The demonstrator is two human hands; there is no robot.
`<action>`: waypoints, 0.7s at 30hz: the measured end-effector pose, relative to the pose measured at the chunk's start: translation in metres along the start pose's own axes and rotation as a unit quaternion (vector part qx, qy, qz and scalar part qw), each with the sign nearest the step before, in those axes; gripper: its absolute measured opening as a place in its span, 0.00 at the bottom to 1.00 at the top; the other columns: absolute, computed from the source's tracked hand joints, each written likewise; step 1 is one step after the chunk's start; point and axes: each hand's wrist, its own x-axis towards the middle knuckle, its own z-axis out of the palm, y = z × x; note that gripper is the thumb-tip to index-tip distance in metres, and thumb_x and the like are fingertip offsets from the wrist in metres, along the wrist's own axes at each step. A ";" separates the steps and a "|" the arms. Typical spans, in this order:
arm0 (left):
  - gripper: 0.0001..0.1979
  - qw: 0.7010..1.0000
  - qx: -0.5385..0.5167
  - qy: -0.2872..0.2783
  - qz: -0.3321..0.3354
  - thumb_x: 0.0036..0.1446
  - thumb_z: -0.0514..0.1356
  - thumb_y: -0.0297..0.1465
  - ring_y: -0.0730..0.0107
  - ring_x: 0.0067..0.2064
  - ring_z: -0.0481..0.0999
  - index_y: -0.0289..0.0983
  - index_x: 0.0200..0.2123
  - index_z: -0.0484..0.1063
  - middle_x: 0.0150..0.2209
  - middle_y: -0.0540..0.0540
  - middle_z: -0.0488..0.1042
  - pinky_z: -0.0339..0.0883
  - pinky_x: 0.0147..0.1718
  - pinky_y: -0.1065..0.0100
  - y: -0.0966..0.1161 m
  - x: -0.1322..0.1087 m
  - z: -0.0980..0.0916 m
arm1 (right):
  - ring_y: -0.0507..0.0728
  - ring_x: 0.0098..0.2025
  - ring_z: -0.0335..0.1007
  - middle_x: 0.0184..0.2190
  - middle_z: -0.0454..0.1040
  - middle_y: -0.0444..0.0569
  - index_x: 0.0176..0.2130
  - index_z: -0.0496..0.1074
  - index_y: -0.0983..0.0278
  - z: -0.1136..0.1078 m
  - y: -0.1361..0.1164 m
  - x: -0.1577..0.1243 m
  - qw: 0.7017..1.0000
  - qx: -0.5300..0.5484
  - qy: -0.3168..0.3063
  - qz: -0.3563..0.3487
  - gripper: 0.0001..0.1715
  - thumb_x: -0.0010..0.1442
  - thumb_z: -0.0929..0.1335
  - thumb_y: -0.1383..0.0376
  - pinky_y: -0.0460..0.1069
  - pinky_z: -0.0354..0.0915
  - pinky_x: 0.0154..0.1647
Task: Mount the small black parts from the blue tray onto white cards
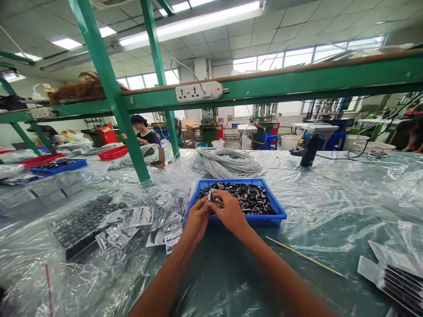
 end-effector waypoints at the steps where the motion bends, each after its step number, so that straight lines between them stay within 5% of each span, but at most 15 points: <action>1: 0.21 1.000 0.012 -0.001 0.002 0.37 0.73 0.38 0.68 0.39 0.76 0.37 0.36 0.79 0.37 0.47 0.79 0.68 0.44 0.65 0.001 0.001 -0.002 | 0.63 0.49 0.75 0.50 0.76 0.58 0.43 0.76 0.64 0.000 0.000 0.002 1.000 0.017 -0.004 0.008 0.12 0.59 0.69 0.62 0.57 0.75 0.45; 4: 0.19 0.997 0.078 0.012 0.016 0.41 0.72 0.38 0.67 0.37 0.76 0.35 0.37 0.79 0.37 0.45 0.79 0.68 0.42 0.65 0.004 0.003 -0.005 | 0.62 0.45 0.77 0.47 0.79 0.56 0.42 0.78 0.64 -0.009 0.001 0.008 1.000 -0.024 -0.017 -0.002 0.13 0.57 0.68 0.66 0.56 0.76 0.43; 7: 0.15 0.990 0.106 0.086 0.024 0.47 0.69 0.36 0.71 0.33 0.74 0.34 0.38 0.78 0.34 0.46 0.78 0.67 0.38 0.68 0.006 0.006 -0.007 | 0.60 0.39 0.79 0.40 0.81 0.53 0.42 0.78 0.63 -0.026 0.006 0.014 0.992 -0.123 -0.003 0.012 0.16 0.57 0.65 0.70 0.55 0.75 0.44; 10: 0.09 0.989 0.045 0.142 -0.003 0.50 0.67 0.31 0.73 0.34 0.74 0.34 0.35 0.76 0.33 0.47 0.76 0.67 0.39 0.68 0.010 0.009 -0.007 | 0.64 0.47 0.76 0.46 0.79 0.57 0.47 0.76 0.65 -0.036 0.012 0.015 0.977 -0.210 0.040 0.023 0.18 0.59 0.64 0.69 0.60 0.72 0.50; 16: 0.07 0.994 -0.069 0.080 -0.023 0.51 0.65 0.30 0.70 0.40 0.76 0.35 0.34 0.73 0.37 0.46 0.76 0.68 0.43 0.68 0.015 0.004 0.006 | 0.66 0.60 0.66 0.57 0.70 0.59 0.57 0.69 0.65 -0.016 0.011 0.000 0.973 -0.222 -0.013 -0.057 0.25 0.61 0.67 0.61 0.62 0.66 0.60; 21: 0.15 0.999 0.009 0.031 -0.022 0.47 0.70 0.36 0.67 0.43 0.75 0.35 0.36 0.75 0.38 0.47 0.77 0.66 0.44 0.68 0.011 -0.001 0.006 | 0.67 0.63 0.62 0.62 0.64 0.61 0.56 0.70 0.66 -0.006 0.005 -0.006 0.958 -0.270 -0.014 -0.092 0.22 0.64 0.65 0.66 0.63 0.64 0.61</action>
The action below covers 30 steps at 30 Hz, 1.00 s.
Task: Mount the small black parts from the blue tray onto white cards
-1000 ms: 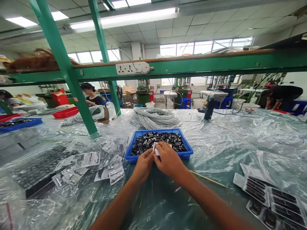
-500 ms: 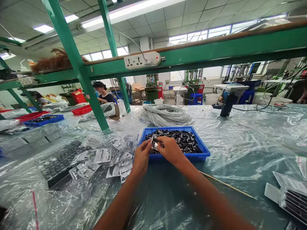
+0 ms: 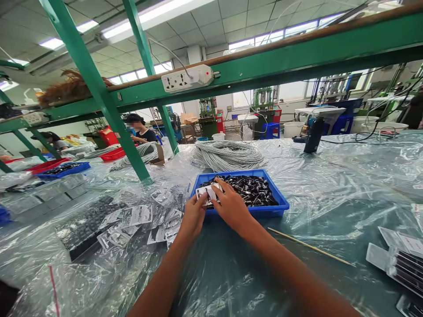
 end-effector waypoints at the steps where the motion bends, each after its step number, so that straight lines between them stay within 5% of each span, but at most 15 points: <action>1: 0.16 1.000 0.020 -0.005 0.003 0.45 0.71 0.36 0.67 0.43 0.75 0.36 0.37 0.75 0.38 0.47 0.77 0.65 0.44 0.68 -0.002 0.000 -0.001 | 0.67 0.63 0.61 0.62 0.65 0.61 0.55 0.71 0.66 0.000 -0.002 0.000 1.000 -0.014 0.009 -0.011 0.20 0.64 0.64 0.67 0.64 0.63 0.62; 7: 0.21 0.998 0.042 0.006 0.046 0.40 0.72 0.39 0.65 0.41 0.75 0.36 0.36 0.75 0.37 0.47 0.77 0.65 0.45 0.66 -0.003 0.002 -0.007 | 0.66 0.61 0.64 0.59 0.68 0.65 0.58 0.67 0.72 0.006 -0.015 -0.003 0.998 0.032 0.016 -0.045 0.24 0.64 0.63 0.68 0.63 0.64 0.62; 14: 0.16 0.985 0.141 -0.049 0.089 0.45 0.70 0.38 0.69 0.34 0.74 0.36 0.35 0.73 0.32 0.49 0.75 0.67 0.37 0.69 0.009 0.001 -0.011 | 0.64 0.54 0.73 0.52 0.76 0.59 0.52 0.72 0.66 0.016 -0.010 -0.002 0.984 0.168 0.040 0.030 0.18 0.62 0.68 0.67 0.61 0.70 0.55; 19: 0.12 0.969 0.226 0.047 0.093 0.47 0.67 0.37 0.66 0.34 0.75 0.37 0.33 0.72 0.30 0.49 0.75 0.68 0.39 0.65 0.004 0.007 -0.016 | 0.60 0.38 0.80 0.40 0.81 0.53 0.46 0.77 0.63 0.003 0.012 0.005 0.981 0.168 0.014 0.097 0.14 0.63 0.65 0.66 0.56 0.75 0.43; 24: 0.08 0.995 0.066 0.067 0.034 0.49 0.63 0.32 0.65 0.39 0.76 0.38 0.35 0.71 0.35 0.47 0.77 0.70 0.44 0.62 0.005 0.012 -0.013 | 0.66 0.57 0.69 0.55 0.73 0.58 0.56 0.71 0.63 -0.011 0.025 0.011 0.990 0.068 0.089 0.088 0.22 0.64 0.63 0.65 0.64 0.67 0.57; 30: 0.17 1.000 0.011 0.000 -0.004 0.44 0.70 0.34 0.66 0.40 0.76 0.35 0.38 0.72 0.39 0.46 0.77 0.71 0.41 0.64 0.009 0.001 -0.003 | 0.64 0.59 0.67 0.57 0.71 0.60 0.57 0.70 0.65 0.002 0.006 0.001 0.994 0.104 0.004 -0.036 0.22 0.65 0.64 0.65 0.61 0.65 0.61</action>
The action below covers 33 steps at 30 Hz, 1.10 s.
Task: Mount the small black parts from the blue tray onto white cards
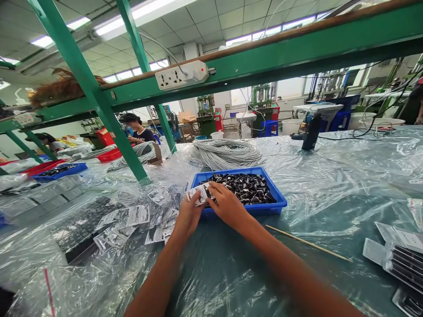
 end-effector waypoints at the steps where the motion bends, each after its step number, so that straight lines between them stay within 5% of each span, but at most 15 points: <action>1: 0.19 1.000 0.003 -0.005 0.004 0.42 0.71 0.33 0.67 0.40 0.76 0.35 0.39 0.72 0.39 0.46 0.77 0.71 0.40 0.66 -0.001 -0.001 0.000 | 0.64 0.60 0.67 0.57 0.71 0.61 0.57 0.70 0.67 0.004 -0.003 -0.002 1.000 0.005 0.000 0.002 0.22 0.65 0.63 0.66 0.61 0.65 0.61; 6: 0.22 0.999 0.036 0.014 0.033 0.36 0.73 0.32 0.70 0.35 0.76 0.35 0.37 0.72 0.33 0.49 0.77 0.69 0.38 0.69 -0.002 -0.003 -0.002 | 0.64 0.61 0.66 0.58 0.70 0.62 0.58 0.69 0.68 0.013 -0.014 -0.006 0.998 0.050 0.029 0.022 0.23 0.65 0.64 0.65 0.62 0.64 0.61; 11: 0.22 0.977 0.194 -0.002 0.090 0.37 0.72 0.33 0.70 0.30 0.74 0.37 0.39 0.73 0.29 0.51 0.75 0.68 0.34 0.68 0.009 -0.002 -0.005 | 0.61 0.45 0.79 0.47 0.79 0.52 0.47 0.76 0.61 0.005 -0.013 -0.002 0.977 0.173 0.050 0.111 0.14 0.62 0.68 0.62 0.57 0.75 0.48; 15: 0.14 0.895 0.391 0.087 0.199 0.48 0.65 0.35 0.64 0.34 0.75 0.40 0.40 0.74 0.34 0.47 0.76 0.70 0.39 0.62 0.026 0.002 -0.015 | 0.63 0.47 0.78 0.45 0.80 0.52 0.48 0.76 0.61 -0.004 0.009 0.007 0.982 0.138 0.032 0.128 0.15 0.63 0.65 0.64 0.60 0.74 0.49; 17: 0.18 0.842 0.441 0.166 0.263 0.52 0.62 0.34 0.57 0.46 0.75 0.39 0.48 0.72 0.44 0.41 0.75 0.67 0.49 0.57 0.037 0.007 -0.027 | 0.66 0.57 0.69 0.54 0.74 0.57 0.54 0.72 0.63 -0.011 0.021 0.014 0.988 0.049 0.054 0.140 0.21 0.63 0.63 0.66 0.65 0.68 0.56; 19: 0.27 0.773 0.485 0.252 0.322 0.52 0.61 0.33 0.50 0.61 0.63 0.34 0.57 0.65 0.58 0.34 0.64 0.58 0.60 0.52 0.048 0.014 -0.043 | 0.68 0.65 0.57 0.62 0.64 0.59 0.59 0.67 0.65 -0.023 0.030 0.019 0.986 -0.033 0.072 0.144 0.25 0.63 0.62 0.67 0.68 0.62 0.61; 22: 0.33 0.692 0.530 0.337 0.357 0.53 0.58 0.32 0.45 0.69 0.46 0.27 0.62 0.57 0.66 0.28 0.47 0.45 0.66 0.48 0.063 0.021 -0.063 | 0.66 0.65 0.57 0.62 0.62 0.59 0.59 0.66 0.65 -0.055 0.042 0.017 0.982 -0.104 0.095 0.125 0.25 0.63 0.60 0.69 0.64 0.60 0.63; 24: 0.31 0.682 0.544 0.326 0.364 0.53 0.58 0.32 0.43 0.68 0.49 0.26 0.60 0.59 0.65 0.27 0.50 0.47 0.66 0.48 0.068 0.023 -0.066 | 0.64 0.61 0.63 0.58 0.67 0.58 0.57 0.68 0.64 -0.086 0.054 0.001 0.979 -0.144 0.072 0.127 0.23 0.63 0.60 0.69 0.61 0.61 0.62; 26: 0.29 0.680 0.557 0.286 0.381 0.52 0.58 0.32 0.43 0.66 0.54 0.28 0.57 0.62 0.63 0.30 0.56 0.51 0.64 0.47 0.066 0.024 -0.060 | 0.63 0.57 0.68 0.54 0.71 0.57 0.55 0.70 0.63 -0.123 0.069 -0.027 0.962 -0.200 -0.018 0.184 0.22 0.62 0.62 0.69 0.60 0.63 0.59; 29: 0.29 0.674 0.563 0.204 0.434 0.49 0.59 0.31 0.45 0.64 0.60 0.33 0.56 0.64 0.62 0.37 0.62 0.55 0.63 0.46 0.056 0.022 -0.040 | 0.65 0.55 0.70 0.54 0.72 0.59 0.54 0.72 0.62 -0.187 0.089 -0.087 0.882 -0.284 -0.177 0.330 0.25 0.56 0.70 0.65 0.59 0.65 0.56; 33: 0.27 0.692 0.552 0.129 0.447 0.51 0.59 0.32 0.49 0.63 0.63 0.44 0.56 0.64 0.61 0.47 0.66 0.60 0.62 0.46 0.041 0.013 -0.014 | 0.70 0.53 0.72 0.52 0.75 0.61 0.51 0.75 0.62 -0.262 0.086 -0.159 0.802 -0.316 -0.232 0.451 0.34 0.43 0.77 0.62 0.61 0.67 0.52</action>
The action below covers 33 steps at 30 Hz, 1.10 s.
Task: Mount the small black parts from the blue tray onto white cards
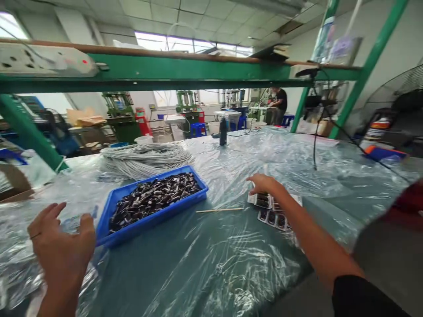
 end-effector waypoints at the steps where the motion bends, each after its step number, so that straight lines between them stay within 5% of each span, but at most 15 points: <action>1: 0.26 1.000 -0.009 -0.017 0.002 0.52 0.58 0.33 0.49 0.63 0.63 0.45 0.56 0.64 0.62 0.48 0.65 0.61 0.61 0.47 0.005 -0.002 0.002 | 0.70 0.54 0.71 0.52 0.75 0.61 0.51 0.76 0.62 -0.002 0.014 -0.012 1.000 0.007 -0.023 0.013 0.34 0.43 0.77 0.61 0.61 0.67 0.53; 5: 0.24 0.997 -0.033 -0.063 0.006 0.54 0.57 0.36 0.49 0.62 0.65 0.45 0.55 0.64 0.61 0.46 0.66 0.66 0.58 0.46 0.009 -0.008 0.010 | 0.68 0.55 0.70 0.53 0.75 0.56 0.47 0.77 0.61 -0.007 0.035 -0.049 0.994 0.070 -0.086 -0.016 0.27 0.47 0.74 0.57 0.57 0.66 0.53; 9: 0.24 0.995 -0.028 -0.090 -0.013 0.51 0.57 0.36 0.49 0.56 0.70 0.39 0.53 0.65 0.57 0.41 0.68 0.68 0.55 0.47 0.008 -0.013 0.016 | 0.65 0.44 0.75 0.43 0.78 0.56 0.44 0.71 0.63 -0.004 0.023 -0.065 0.996 0.086 -0.025 -0.031 0.20 0.53 0.71 0.58 0.54 0.68 0.43; 12: 0.23 0.991 -0.038 -0.123 -0.028 0.53 0.55 0.38 0.52 0.47 0.75 0.35 0.51 0.67 0.52 0.37 0.71 0.70 0.49 0.50 0.017 -0.019 0.017 | 0.61 0.35 0.74 0.37 0.78 0.52 0.45 0.67 0.62 0.006 -0.023 -0.069 0.991 0.103 0.054 -0.063 0.17 0.58 0.68 0.57 0.52 0.67 0.35; 16: 0.17 0.972 -0.101 -0.211 -0.006 0.56 0.54 0.38 0.56 0.42 0.76 0.37 0.46 0.69 0.46 0.39 0.74 0.71 0.43 0.57 0.032 -0.029 0.020 | 0.61 0.35 0.75 0.37 0.77 0.52 0.39 0.69 0.60 0.028 -0.122 -0.082 0.968 0.090 0.162 -0.170 0.05 0.62 0.67 0.62 0.52 0.67 0.34; 19: 0.13 0.915 -0.132 -0.379 0.043 0.56 0.55 0.40 0.58 0.39 0.76 0.40 0.39 0.72 0.38 0.42 0.76 0.69 0.40 0.60 0.040 -0.041 0.019 | 0.64 0.37 0.76 0.38 0.77 0.50 0.40 0.72 0.60 0.036 -0.167 -0.086 0.943 0.086 0.098 -0.305 0.16 0.55 0.72 0.53 0.53 0.70 0.34; 21: 0.16 0.857 -0.109 -0.501 0.058 0.51 0.61 0.47 0.58 0.34 0.75 0.41 0.32 0.72 0.32 0.44 0.75 0.67 0.36 0.62 0.049 -0.054 0.015 | 0.63 0.39 0.76 0.42 0.77 0.52 0.44 0.72 0.60 0.037 -0.166 -0.077 0.950 0.078 0.074 -0.292 0.16 0.58 0.71 0.55 0.53 0.70 0.36; 23: 0.22 0.821 -0.084 -0.562 0.055 0.40 0.66 0.52 0.55 0.32 0.75 0.41 0.28 0.71 0.29 0.44 0.74 0.65 0.34 0.63 0.062 -0.070 0.011 | 0.63 0.43 0.76 0.47 0.75 0.55 0.46 0.73 0.62 0.036 -0.148 -0.061 0.970 0.036 0.060 -0.232 0.14 0.59 0.68 0.63 0.53 0.70 0.38; 25: 0.26 0.815 -0.081 -0.572 0.050 0.33 0.69 0.53 0.50 0.35 0.75 0.40 0.29 0.71 0.32 0.41 0.74 0.65 0.35 0.61 0.078 -0.087 0.007 | 0.63 0.41 0.75 0.43 0.76 0.55 0.43 0.73 0.63 0.035 -0.124 -0.045 0.980 -0.011 0.000 -0.199 0.14 0.55 0.68 0.70 0.51 0.68 0.36; 28: 0.24 0.811 -0.081 -0.576 0.056 0.39 0.68 0.44 0.45 0.39 0.76 0.37 0.38 0.74 0.38 0.35 0.75 0.66 0.38 0.59 0.099 -0.105 0.006 | 0.58 0.33 0.72 0.30 0.75 0.48 0.33 0.71 0.62 0.033 -0.103 -0.035 0.972 0.013 -0.085 -0.218 0.10 0.51 0.65 0.74 0.49 0.63 0.32; 33: 0.36 0.830 -0.082 -0.548 0.057 0.44 0.63 0.35 0.36 0.55 0.68 0.30 0.58 0.65 0.54 0.25 0.67 0.63 0.49 0.52 0.099 -0.108 0.014 | 0.51 0.23 0.55 0.21 0.61 0.40 0.27 0.61 0.61 0.016 -0.126 -0.037 0.921 0.318 -0.026 -0.225 0.07 0.57 0.64 0.64 0.46 0.54 0.25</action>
